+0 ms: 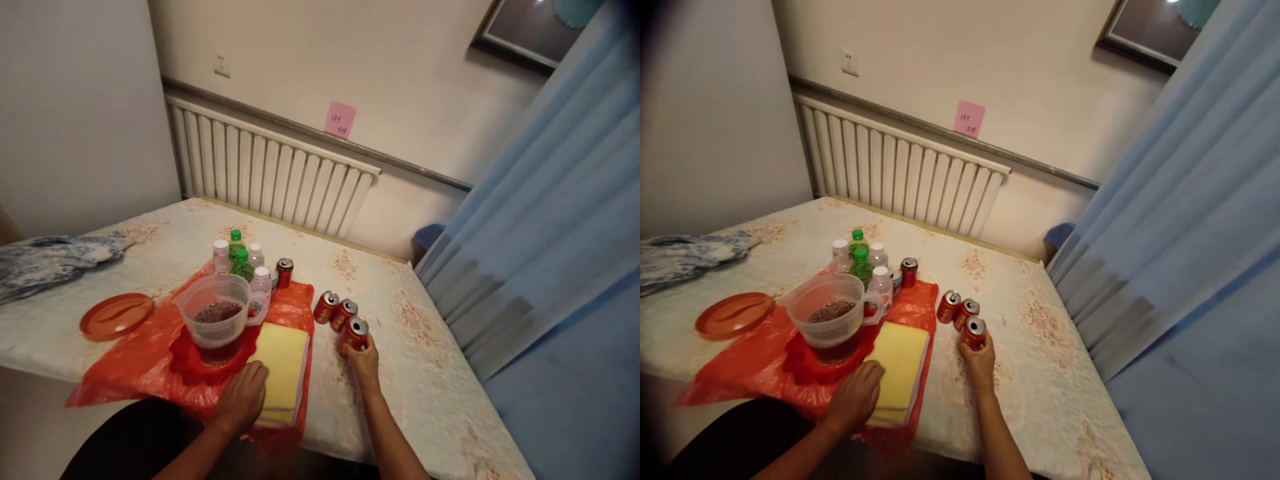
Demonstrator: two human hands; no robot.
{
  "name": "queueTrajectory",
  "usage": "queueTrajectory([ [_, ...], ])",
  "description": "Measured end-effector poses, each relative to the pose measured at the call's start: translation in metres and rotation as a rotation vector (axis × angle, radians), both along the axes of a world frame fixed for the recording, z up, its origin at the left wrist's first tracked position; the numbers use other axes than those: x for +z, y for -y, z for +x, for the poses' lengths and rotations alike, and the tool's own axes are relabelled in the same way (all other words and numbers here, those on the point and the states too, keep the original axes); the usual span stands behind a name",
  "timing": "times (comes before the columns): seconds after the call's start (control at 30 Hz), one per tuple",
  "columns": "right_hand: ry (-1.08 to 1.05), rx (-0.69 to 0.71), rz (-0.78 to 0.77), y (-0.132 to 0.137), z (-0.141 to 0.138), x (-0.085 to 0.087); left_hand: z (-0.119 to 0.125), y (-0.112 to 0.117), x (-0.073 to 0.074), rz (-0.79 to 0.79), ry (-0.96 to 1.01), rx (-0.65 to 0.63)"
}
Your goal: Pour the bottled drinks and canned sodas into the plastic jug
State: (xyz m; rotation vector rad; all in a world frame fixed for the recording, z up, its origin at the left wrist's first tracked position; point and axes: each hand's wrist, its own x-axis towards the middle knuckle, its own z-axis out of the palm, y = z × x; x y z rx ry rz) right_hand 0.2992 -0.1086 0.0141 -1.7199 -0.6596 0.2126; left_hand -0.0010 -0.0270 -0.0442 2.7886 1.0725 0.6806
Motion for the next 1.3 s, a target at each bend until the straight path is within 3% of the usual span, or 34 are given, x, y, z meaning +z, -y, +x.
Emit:
queueTrajectory([
  [0.13,0.173,0.179,0.015,-0.019,-0.04,0.038,0.0,0.002,0.003,-0.031,-0.002,-0.01],
  [0.37,0.76,0.414,0.133,-0.084,-0.099,0.12,-0.001,0.006,0.005,-0.11,-0.006,-0.002],
  [0.53,1.035,0.544,0.121,-0.114,-0.134,0.155,-0.002,0.007,0.005,-0.157,-0.013,0.008],
  [0.67,1.242,0.594,0.049,-0.127,-0.151,0.17,-0.002,0.007,0.0,-0.166,-0.003,0.013],
  [0.87,1.483,0.606,0.052,-0.144,-0.16,0.179,-0.001,0.007,-0.005,-0.156,0.024,0.008],
  [1.3,1.717,0.58,0.068,-0.147,-0.166,0.199,-0.002,0.007,-0.005,-0.159,0.02,0.0],
])
